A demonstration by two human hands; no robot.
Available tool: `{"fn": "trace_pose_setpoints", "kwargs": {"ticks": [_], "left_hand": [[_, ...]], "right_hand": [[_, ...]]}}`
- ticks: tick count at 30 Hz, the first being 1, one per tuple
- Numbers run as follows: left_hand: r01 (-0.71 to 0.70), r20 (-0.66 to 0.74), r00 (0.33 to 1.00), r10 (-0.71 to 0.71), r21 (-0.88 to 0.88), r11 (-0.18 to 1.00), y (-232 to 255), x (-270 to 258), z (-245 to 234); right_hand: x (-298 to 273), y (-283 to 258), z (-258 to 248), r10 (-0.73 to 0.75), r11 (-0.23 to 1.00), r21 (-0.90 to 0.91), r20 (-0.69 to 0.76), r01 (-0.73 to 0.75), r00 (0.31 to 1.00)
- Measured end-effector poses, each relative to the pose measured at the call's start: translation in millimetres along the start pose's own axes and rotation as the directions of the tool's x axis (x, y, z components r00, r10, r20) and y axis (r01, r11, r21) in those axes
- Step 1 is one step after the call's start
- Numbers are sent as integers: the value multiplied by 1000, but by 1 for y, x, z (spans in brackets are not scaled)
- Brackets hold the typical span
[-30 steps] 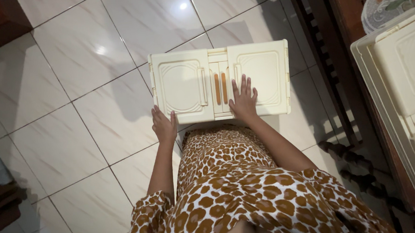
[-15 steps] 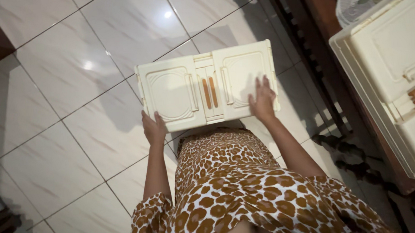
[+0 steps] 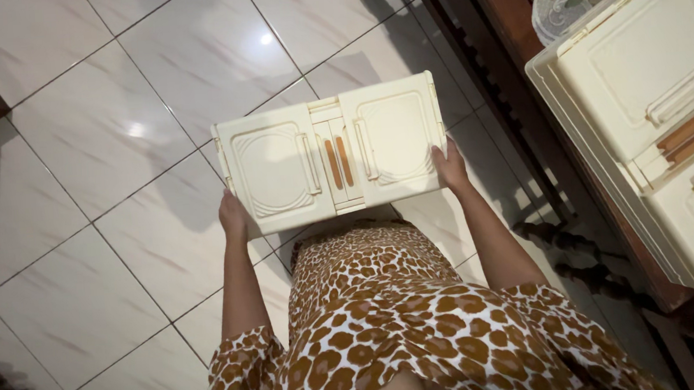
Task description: The person assembles a collapsible plastic storage box by unfolding its sides and securing the corners. They then place the lid on top and stack the assembled box with other similar boxes on a table.
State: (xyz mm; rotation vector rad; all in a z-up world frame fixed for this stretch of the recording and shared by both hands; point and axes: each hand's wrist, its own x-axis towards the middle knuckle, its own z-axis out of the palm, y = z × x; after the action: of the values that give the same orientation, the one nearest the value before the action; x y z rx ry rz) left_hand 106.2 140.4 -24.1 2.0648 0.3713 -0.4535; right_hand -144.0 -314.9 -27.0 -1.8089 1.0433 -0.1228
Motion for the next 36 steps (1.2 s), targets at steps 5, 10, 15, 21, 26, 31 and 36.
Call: {"fn": "trace_pose_setpoints", "kwargs": {"ticks": [5, 10, 15, 21, 26, 31, 36], "left_hand": [[-19, -46, 999, 22, 61, 998, 3, -2, 11], [0, -4, 1000, 0, 65, 998, 2, -6, 9], [86, 12, 996, -88, 117, 989, 5, -7, 6], [26, 19, 999, -32, 243, 970, 6, -3, 1], [-60, 25, 998, 55, 288, 956, 11, 1, -9], [-68, 33, 998, 60, 355, 933, 28, 1, -16], [-49, 18, 999, 45, 375, 926, 49, -1, -21]], "right_hand": [[0, -7, 5, -63, 998, -12, -102, 62, 993], [-5, -6, 4, -53, 999, -8, -89, 53, 995], [-5, -9, 3, -61, 996, 60, -86, 66, 994], [4, -12, -3, 69, 997, 39, -43, -68, 997], [6, -15, -8, 84, 996, 14, -39, -84, 996], [13, -23, -20, 70, 988, -136, -65, -78, 995], [12, -29, -28, 44, 991, -127, -34, -48, 998]]}}
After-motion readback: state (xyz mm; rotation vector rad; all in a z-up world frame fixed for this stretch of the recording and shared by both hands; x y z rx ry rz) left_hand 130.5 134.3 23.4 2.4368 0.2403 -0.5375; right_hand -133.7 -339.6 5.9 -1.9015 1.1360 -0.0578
